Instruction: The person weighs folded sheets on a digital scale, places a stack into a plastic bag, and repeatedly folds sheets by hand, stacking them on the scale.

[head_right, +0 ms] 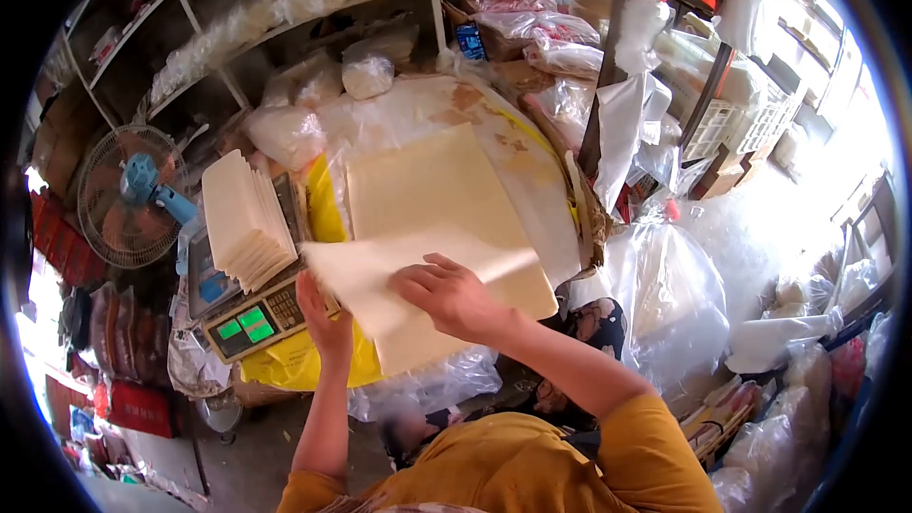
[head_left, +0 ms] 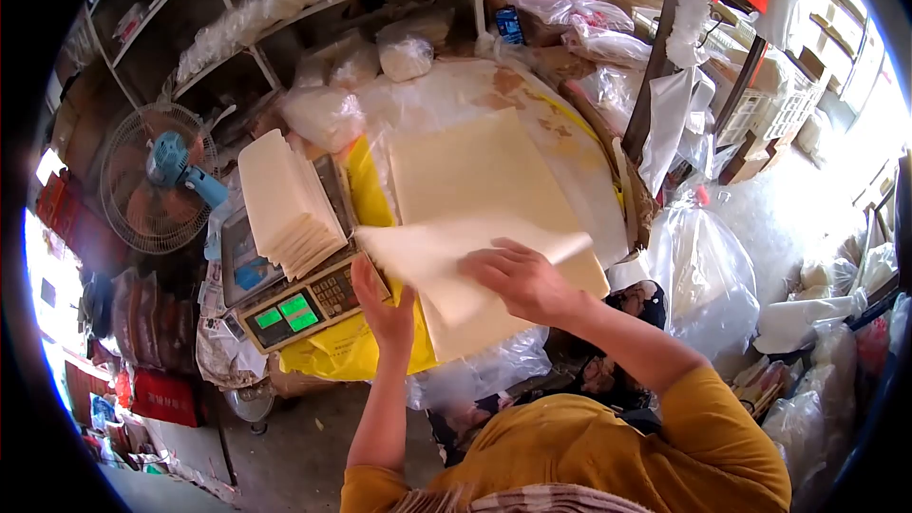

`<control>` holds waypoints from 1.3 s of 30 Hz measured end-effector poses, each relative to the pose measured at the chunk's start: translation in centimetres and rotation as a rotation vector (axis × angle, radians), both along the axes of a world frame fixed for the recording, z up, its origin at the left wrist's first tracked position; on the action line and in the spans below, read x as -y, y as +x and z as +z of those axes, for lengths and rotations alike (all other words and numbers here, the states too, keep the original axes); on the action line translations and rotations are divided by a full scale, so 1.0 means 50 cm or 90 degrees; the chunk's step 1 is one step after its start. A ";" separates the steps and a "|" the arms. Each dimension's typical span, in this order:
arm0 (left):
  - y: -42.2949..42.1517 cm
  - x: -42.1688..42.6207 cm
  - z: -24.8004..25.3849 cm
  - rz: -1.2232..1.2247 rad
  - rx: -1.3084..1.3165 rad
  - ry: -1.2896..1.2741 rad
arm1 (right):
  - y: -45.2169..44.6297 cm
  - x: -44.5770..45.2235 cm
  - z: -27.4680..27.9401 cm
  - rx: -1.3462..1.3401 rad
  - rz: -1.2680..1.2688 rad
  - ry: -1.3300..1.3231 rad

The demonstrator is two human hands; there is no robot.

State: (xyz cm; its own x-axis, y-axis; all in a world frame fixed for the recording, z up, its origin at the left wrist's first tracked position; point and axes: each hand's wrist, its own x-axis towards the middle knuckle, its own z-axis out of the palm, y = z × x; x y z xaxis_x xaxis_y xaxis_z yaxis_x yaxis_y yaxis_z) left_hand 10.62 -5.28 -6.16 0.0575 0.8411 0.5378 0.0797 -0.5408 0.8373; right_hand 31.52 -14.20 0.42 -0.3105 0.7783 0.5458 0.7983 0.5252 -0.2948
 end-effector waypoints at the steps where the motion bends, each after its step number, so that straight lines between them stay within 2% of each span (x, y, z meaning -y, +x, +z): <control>1: -0.006 -0.003 -0.022 -0.033 0.129 -0.109 | 0.017 0.016 0.007 0.003 0.055 0.071; 2: -0.012 0.012 -0.039 -0.019 0.089 -0.127 | 0.022 0.044 0.006 -0.025 0.026 0.028; 4: -0.025 0.032 -0.045 -0.090 -0.094 -0.020 | 0.067 0.077 -0.098 -0.103 0.027 -0.090; 7: -0.083 0.004 -0.176 -0.155 -0.400 0.301 | 0.143 0.106 -0.204 -0.291 0.077 -0.325; 8: -0.095 0.002 -0.201 -0.153 -0.494 0.388 | 0.165 0.103 -0.247 -0.422 0.045 -0.387; 9: -0.080 0.018 -0.166 -0.276 -0.411 -0.035 | 0.140 0.094 -0.219 -0.592 -0.192 -0.395; 10: -0.065 0.033 -0.131 -0.241 -0.252 -0.429 | 0.151 0.076 -0.206 -0.512 -0.233 -0.475; 11: -0.043 0.033 -0.117 -0.180 -0.273 -0.390 | 0.161 0.061 -0.198 -0.428 -0.272 -0.549; 13: -0.009 0.027 -0.100 -0.058 -0.306 -0.299 | 0.146 0.039 -0.198 -0.320 -0.371 -0.533; 14: 0.005 0.026 -0.100 -0.042 -0.397 -0.150 | 0.142 0.027 -0.199 -0.263 -0.418 -0.521; 16: 0.024 0.022 -0.104 -0.005 -0.568 0.155 | 0.136 0.021 -0.224 -0.233 -0.376 -0.389; 17: 0.026 0.030 -0.104 -0.103 -0.707 0.082 | 0.134 0.020 -0.233 -0.218 -0.356 -0.324; 20: 0.024 0.019 -0.112 -0.112 -0.738 0.194 | 0.102 0.012 -0.146 -0.019 -0.278 -0.150; 22: 0.008 -0.012 -0.121 -0.154 -0.754 0.252 | 0.114 0.025 -0.149 0.085 -0.214 -0.276; 23: -0.008 -0.029 -0.123 -0.186 -0.708 0.252 | 0.126 0.034 -0.152 0.137 -0.181 -0.340; 25: -0.034 -0.063 -0.112 -0.248 -0.613 0.252 | 0.166 0.044 -0.155 0.126 -0.094 -0.316; 26: -0.040 -0.060 -0.099 -0.258 -0.575 0.081 | 0.185 0.049 -0.156 0.121 -0.051 -0.305; 28: -0.050 -0.039 -0.035 -0.273 -0.481 -0.257 | 0.204 0.068 -0.158 -0.126 -0.105 -0.402; 29: -0.041 -0.045 -0.040 -0.241 -0.396 -0.290 | 0.208 0.074 -0.157 -0.251 -0.131 -0.447; 30: -0.027 -0.050 -0.051 -0.209 -0.310 -0.322 | 0.191 0.064 -0.153 -0.370 -0.251 -0.405; 31: -0.008 -0.049 -0.045 -0.176 -0.225 -0.354 | 0.180 0.046 -0.148 -0.328 -0.334 -0.443; 32: 0.023 -0.048 -0.029 -0.036 -0.373 -0.339 | 0.175 0.019 -0.143 -0.284 -0.415 -0.477; 33: 0.043 -0.055 -0.057 -0.022 -0.417 -0.192 | 0.175 0.002 -0.144 -0.239 -0.496 -0.509; 34: 0.065 -0.078 -0.110 -0.007 -0.456 -0.043 | 0.182 -0.017 -0.176 -0.191 -0.492 -0.450; 35: 0.082 -0.091 -0.142 0.008 -0.491 0.107 | 0.183 -0.028 -0.177 -0.169 -0.500 -0.463; 37: 0.100 -0.078 -0.158 -0.007 -0.621 0.102 | 0.178 -0.049 -0.173 -0.123 -0.516 -0.492; 39: 0.108 -0.072 -0.166 -0.006 -0.692 0.108 | 0.157 -0.050 -0.176 0.060 -0.452 -0.239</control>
